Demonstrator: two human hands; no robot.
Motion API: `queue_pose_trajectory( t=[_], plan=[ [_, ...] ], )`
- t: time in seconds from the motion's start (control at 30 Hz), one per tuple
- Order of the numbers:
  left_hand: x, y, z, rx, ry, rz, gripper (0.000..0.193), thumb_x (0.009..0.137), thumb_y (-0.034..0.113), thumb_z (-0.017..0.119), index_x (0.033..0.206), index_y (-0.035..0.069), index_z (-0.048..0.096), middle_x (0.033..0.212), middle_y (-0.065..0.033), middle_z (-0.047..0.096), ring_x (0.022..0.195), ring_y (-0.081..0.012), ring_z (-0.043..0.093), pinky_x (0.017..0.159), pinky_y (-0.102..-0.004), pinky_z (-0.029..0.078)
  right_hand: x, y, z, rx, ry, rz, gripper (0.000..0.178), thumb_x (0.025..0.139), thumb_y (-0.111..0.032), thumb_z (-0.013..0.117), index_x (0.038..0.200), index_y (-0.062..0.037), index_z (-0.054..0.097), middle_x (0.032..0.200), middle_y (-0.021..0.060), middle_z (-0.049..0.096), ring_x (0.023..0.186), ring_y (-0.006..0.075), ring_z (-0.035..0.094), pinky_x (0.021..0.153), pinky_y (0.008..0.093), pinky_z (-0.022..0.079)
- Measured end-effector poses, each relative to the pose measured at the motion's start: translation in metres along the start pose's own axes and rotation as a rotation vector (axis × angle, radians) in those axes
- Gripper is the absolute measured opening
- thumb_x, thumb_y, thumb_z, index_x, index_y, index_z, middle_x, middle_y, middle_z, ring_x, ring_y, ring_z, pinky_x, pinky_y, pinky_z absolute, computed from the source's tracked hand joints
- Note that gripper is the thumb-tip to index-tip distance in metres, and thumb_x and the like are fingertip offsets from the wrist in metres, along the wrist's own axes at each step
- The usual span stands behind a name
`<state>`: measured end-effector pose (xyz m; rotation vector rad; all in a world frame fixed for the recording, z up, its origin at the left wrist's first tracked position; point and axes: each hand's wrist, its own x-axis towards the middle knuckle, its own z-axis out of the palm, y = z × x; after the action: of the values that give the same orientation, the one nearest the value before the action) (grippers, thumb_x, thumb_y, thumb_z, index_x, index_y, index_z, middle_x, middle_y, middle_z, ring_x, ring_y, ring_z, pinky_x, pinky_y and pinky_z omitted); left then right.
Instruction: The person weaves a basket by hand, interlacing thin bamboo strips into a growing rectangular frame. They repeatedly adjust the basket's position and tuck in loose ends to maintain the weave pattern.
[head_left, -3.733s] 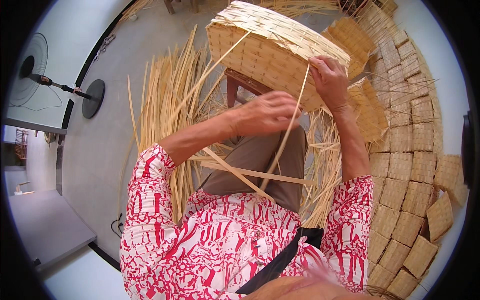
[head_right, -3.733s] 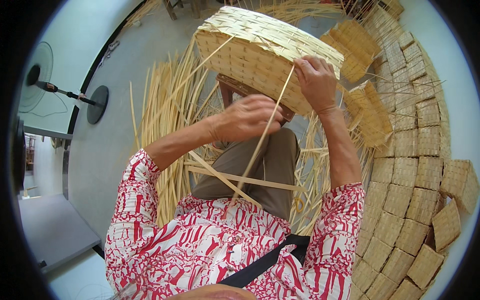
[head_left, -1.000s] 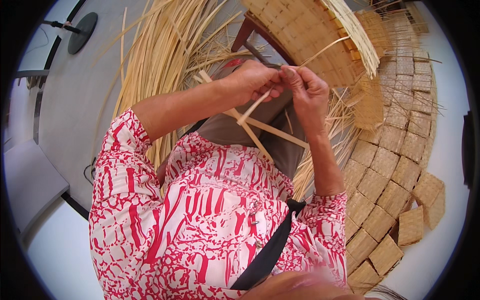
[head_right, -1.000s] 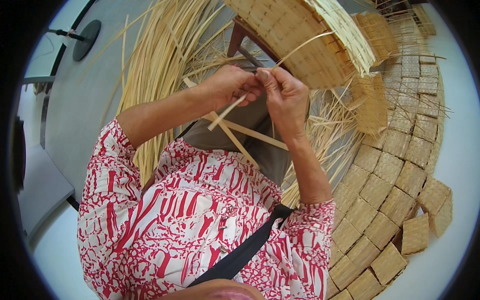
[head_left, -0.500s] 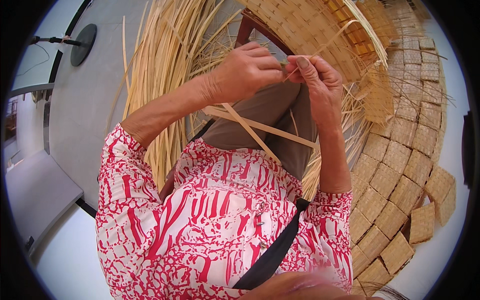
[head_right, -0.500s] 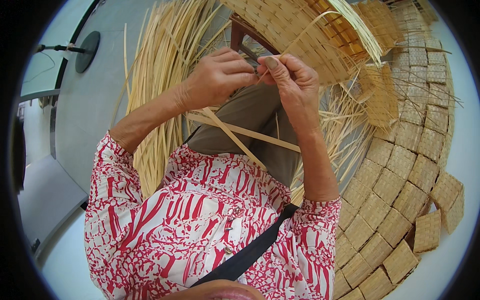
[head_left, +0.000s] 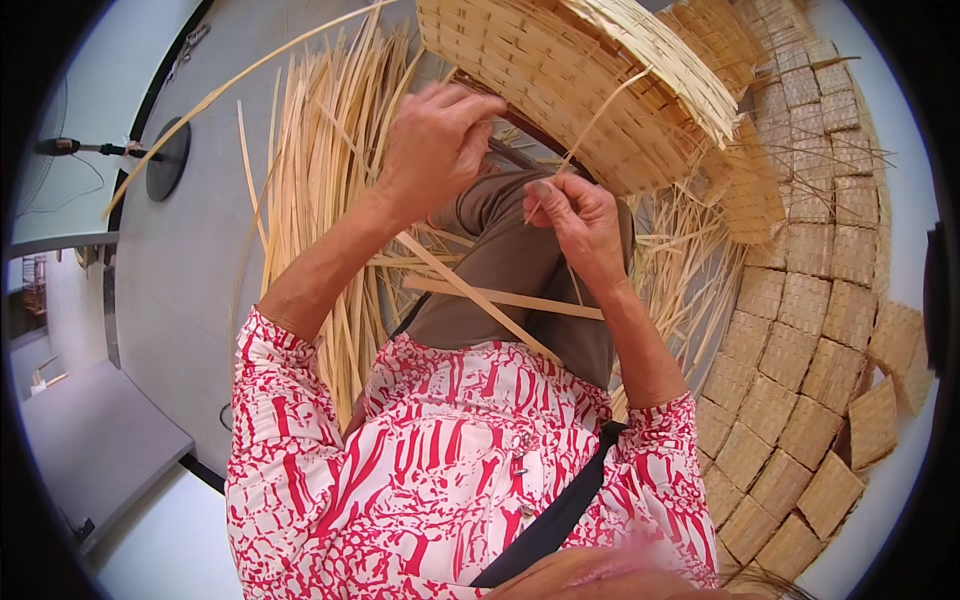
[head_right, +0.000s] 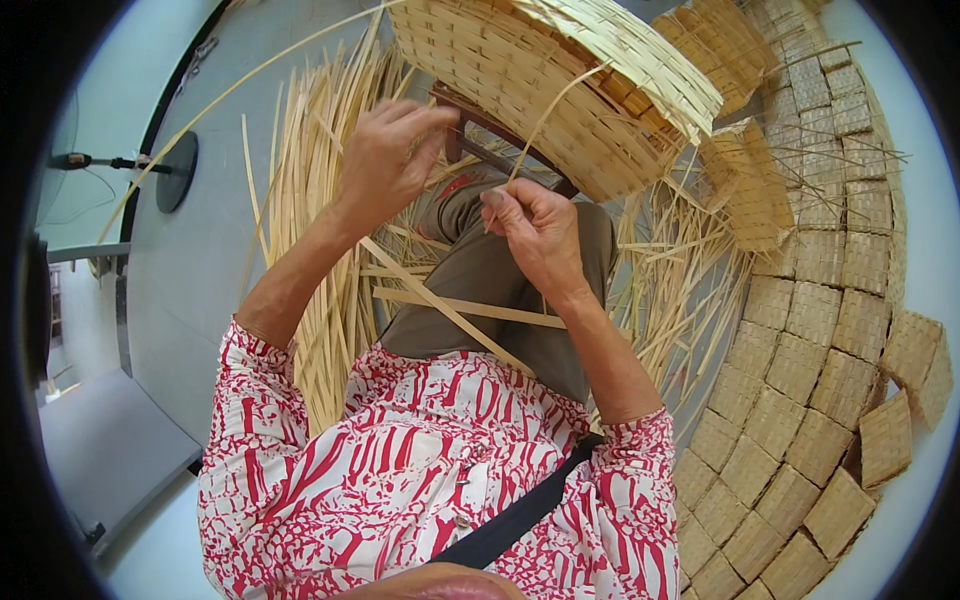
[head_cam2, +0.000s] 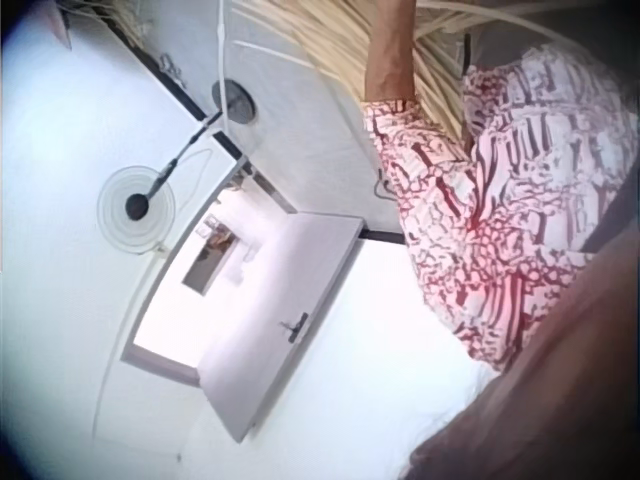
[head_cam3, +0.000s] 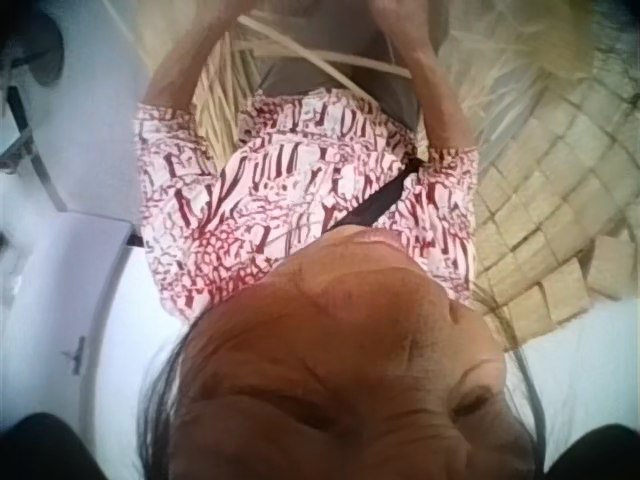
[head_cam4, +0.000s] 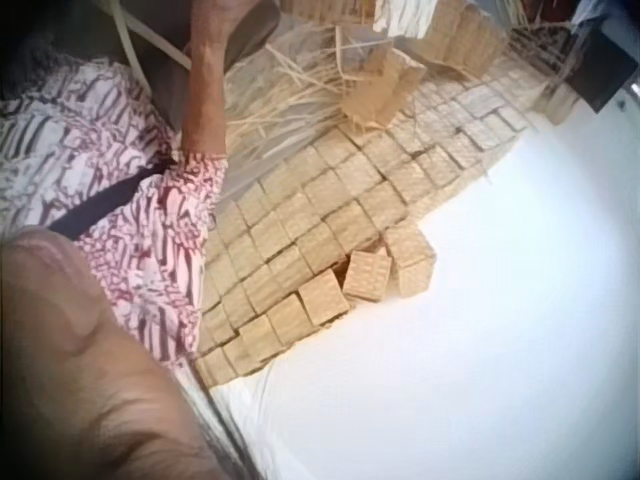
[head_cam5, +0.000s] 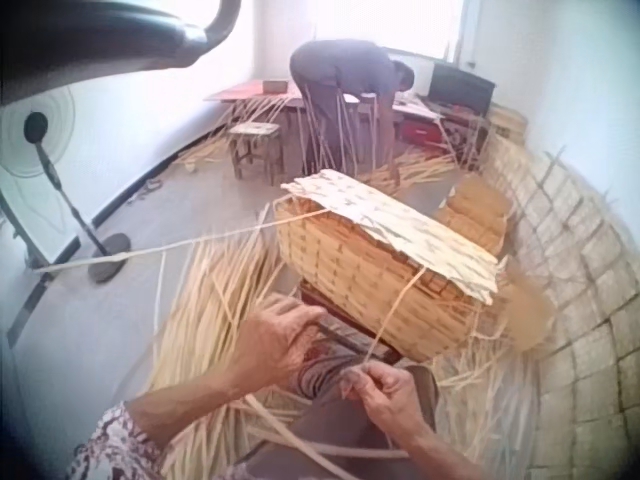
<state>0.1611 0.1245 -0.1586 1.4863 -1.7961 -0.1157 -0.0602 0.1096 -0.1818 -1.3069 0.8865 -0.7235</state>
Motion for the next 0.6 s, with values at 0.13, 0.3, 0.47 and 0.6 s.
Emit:
queue_pose_trajectory(
  t=[0.13,0.3,0.47,0.6],
  plan=[
    [0.028,0.01,0.011,-0.324,-0.148,-0.118,0.027,0.094,0.021,0.073,0.114,0.003,0.075,0.082,-0.0054,0.072,0.07,-0.0185,0.066,0.063,-0.0286,0.053,-0.001,0.008,0.0,0.032,-0.053,0.024,0.024,0.104,-0.02,0.066,0.093,0.0007,0.07,0.079,-0.0005,0.067,0.072,0.0048,0.059,0.067,0.0223,0.051],
    [0.048,0.023,0.03,-0.9,-0.534,-0.422,0.022,0.101,0.023,0.07,0.111,0.004,0.076,0.08,0.0014,0.072,0.064,-0.0021,0.061,0.053,-0.0192,0.047,-0.004,0.0,-0.014,-0.143,-0.069,-0.055,0.022,0.102,-0.021,0.068,0.1,0.0006,0.07,0.082,0.0026,0.067,0.076,0.0096,0.062,0.072,0.0274,0.054],
    [0.053,0.021,0.032,-0.954,-0.515,-0.297,0.017,0.103,0.02,0.067,0.105,0.004,0.071,0.082,0.0021,0.071,0.073,-0.0024,0.064,0.059,-0.0197,0.05,0.002,-0.066,-0.065,-0.889,0.177,-0.524,0.024,0.099,-0.017,0.067,0.115,-0.0004,0.069,0.096,0.0169,0.072,0.089,0.0336,0.071,0.081,0.0403,0.055],
    [0.073,0.007,0.046,-0.937,-0.443,-0.013,0.013,0.106,0.014,0.061,0.106,0.002,0.065,0.088,-0.001,0.07,0.081,-0.0066,0.067,0.072,-0.0233,0.056,0.04,-0.09,-0.079,-1.174,0.17,-0.639,0.037,0.095,-0.017,0.069,0.128,-0.0003,0.064,0.111,0.0214,0.071,0.102,0.0382,0.068,0.088,0.0443,0.054]
  ],
)
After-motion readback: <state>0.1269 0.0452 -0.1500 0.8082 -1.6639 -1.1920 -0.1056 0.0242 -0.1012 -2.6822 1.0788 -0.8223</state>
